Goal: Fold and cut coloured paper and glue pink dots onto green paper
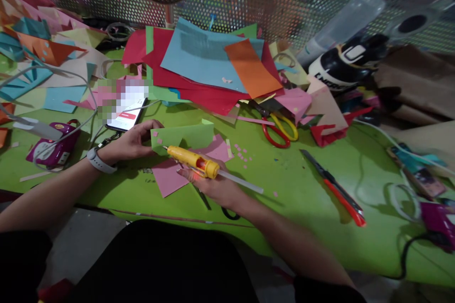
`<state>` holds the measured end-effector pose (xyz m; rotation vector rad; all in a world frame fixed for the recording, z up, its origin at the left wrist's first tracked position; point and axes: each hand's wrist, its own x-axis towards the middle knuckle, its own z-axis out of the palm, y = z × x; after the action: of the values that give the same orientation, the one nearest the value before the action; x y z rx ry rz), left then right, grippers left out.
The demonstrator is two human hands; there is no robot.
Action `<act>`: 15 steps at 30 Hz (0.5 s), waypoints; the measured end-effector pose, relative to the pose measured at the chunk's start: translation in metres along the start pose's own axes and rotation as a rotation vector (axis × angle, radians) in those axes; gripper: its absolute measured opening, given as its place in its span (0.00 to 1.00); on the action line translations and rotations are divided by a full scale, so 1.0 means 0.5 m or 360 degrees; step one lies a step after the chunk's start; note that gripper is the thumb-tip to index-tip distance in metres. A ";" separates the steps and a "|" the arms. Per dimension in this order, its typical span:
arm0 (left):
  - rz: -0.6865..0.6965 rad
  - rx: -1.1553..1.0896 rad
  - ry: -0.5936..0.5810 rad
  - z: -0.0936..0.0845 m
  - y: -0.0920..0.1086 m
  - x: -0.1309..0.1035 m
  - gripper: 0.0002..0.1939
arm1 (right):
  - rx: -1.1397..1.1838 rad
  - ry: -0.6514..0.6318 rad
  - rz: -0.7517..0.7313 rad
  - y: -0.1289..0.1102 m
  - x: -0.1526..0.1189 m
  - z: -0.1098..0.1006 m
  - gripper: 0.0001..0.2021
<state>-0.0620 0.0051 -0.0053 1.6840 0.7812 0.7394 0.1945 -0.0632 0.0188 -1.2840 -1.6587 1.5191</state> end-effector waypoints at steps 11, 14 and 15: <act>0.0015 -0.0044 0.0015 0.000 -0.001 0.002 0.16 | -0.0046 -0.0019 0.0024 -0.005 -0.003 0.002 0.19; -0.0004 -0.0056 0.0003 0.001 0.002 0.002 0.16 | -0.0093 -0.0012 0.0040 -0.004 -0.004 0.001 0.20; -0.0010 -0.0055 0.0005 0.001 0.002 0.002 0.16 | -0.0100 -0.0003 0.0039 -0.004 -0.004 0.001 0.19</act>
<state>-0.0608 0.0055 -0.0042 1.6489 0.7712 0.7471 0.1941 -0.0651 0.0208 -1.3406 -1.7102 1.4933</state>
